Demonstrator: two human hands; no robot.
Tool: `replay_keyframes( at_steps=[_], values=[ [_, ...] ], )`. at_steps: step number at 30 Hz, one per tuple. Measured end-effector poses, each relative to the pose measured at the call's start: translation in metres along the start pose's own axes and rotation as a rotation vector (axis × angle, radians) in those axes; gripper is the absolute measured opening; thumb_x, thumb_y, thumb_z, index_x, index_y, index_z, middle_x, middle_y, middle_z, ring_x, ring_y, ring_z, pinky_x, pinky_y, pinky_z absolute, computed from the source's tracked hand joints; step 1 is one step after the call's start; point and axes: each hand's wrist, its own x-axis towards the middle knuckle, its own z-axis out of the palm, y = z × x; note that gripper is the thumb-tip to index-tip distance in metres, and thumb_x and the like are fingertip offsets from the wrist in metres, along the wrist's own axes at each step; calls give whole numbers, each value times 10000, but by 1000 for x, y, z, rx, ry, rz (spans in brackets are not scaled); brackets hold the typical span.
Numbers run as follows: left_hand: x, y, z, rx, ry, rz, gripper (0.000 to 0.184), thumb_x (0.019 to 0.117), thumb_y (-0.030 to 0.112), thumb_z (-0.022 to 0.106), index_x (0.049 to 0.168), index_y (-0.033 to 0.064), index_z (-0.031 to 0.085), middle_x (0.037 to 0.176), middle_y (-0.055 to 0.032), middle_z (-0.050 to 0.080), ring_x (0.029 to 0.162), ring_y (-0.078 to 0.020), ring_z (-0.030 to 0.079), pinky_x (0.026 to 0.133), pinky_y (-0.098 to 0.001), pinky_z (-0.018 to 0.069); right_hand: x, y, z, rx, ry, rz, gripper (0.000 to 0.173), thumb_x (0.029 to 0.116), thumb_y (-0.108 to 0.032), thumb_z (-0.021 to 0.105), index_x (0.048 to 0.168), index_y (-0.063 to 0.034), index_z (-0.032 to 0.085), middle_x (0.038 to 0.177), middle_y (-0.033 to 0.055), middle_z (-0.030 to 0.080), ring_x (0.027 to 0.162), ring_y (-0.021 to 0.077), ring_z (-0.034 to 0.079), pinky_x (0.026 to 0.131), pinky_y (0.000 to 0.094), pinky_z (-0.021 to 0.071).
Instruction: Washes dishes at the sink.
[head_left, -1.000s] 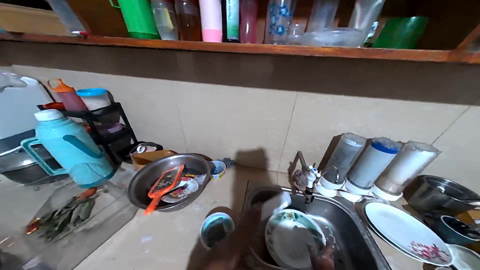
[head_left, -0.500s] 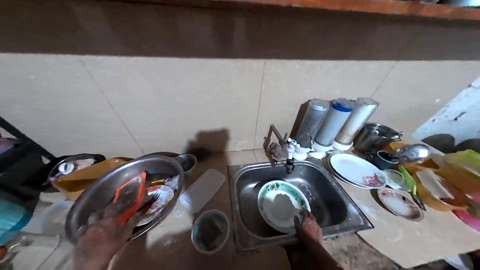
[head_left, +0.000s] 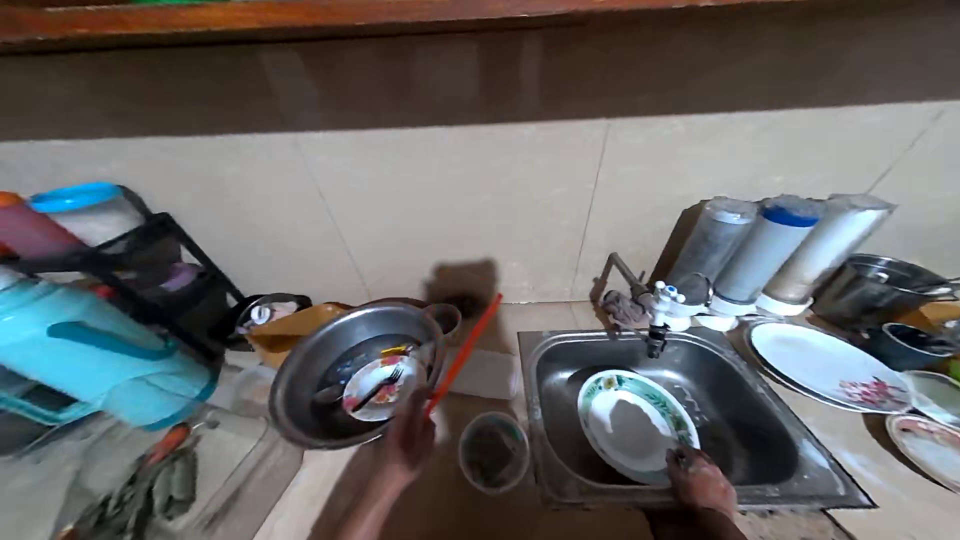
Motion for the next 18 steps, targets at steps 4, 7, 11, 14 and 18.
replay_keyframes(
  at_steps=[4, 7, 11, 14, 18],
  values=[
    [14, -3, 36, 284, -170, 7, 453, 1061, 288, 531, 1453, 61, 549, 1489, -206, 524, 1394, -341, 502, 1166, -485, 398, -1, 2, 0, 11, 26, 19, 364, 1034, -341, 540, 1195, -70, 722, 1319, 221, 649, 1204, 428, 626, 966, 641, 479],
    [21, -23, 4, 271, 211, 70, 413, 995, 329, 628, 1307, 63, 673, 1349, -202, 640, 1255, -367, 619, 1053, -553, 501, 2, 4, 5, 31, 65, 32, 346, 1029, -327, 533, 1166, -79, 732, 1280, 204, 674, 1175, 425, 642, 942, 636, 493],
    [63, -76, -58, 285, 205, -424, 598, 1052, 365, 552, 1465, -58, 461, 1454, -348, 490, 1320, -507, 529, 1081, -638, 435, -1, 5, 4, 41, 71, 43, 324, 1033, -304, 541, 1164, -76, 729, 1280, 212, 672, 1167, 426, 647, 929, 642, 495],
    [82, -117, -56, -79, 78, -548, 481, 1087, 325, 511, 1307, -97, 581, 1253, -328, 613, 1145, -424, 611, 996, -573, 466, 0, 5, 3, 48, 66, 48, 331, 1030, -305, 543, 1163, -64, 726, 1283, 218, 668, 1169, 432, 644, 927, 645, 493],
    [86, -136, -47, -441, 219, -563, 429, 1100, 301, 473, 1309, -62, 565, 1069, -220, 623, 865, -250, 602, 815, -441, 519, 0, 3, -2, 45, 10, 54, 340, 1025, -329, 548, 1192, -85, 714, 1294, 218, 660, 1164, 427, 646, 930, 640, 500]
  ],
)
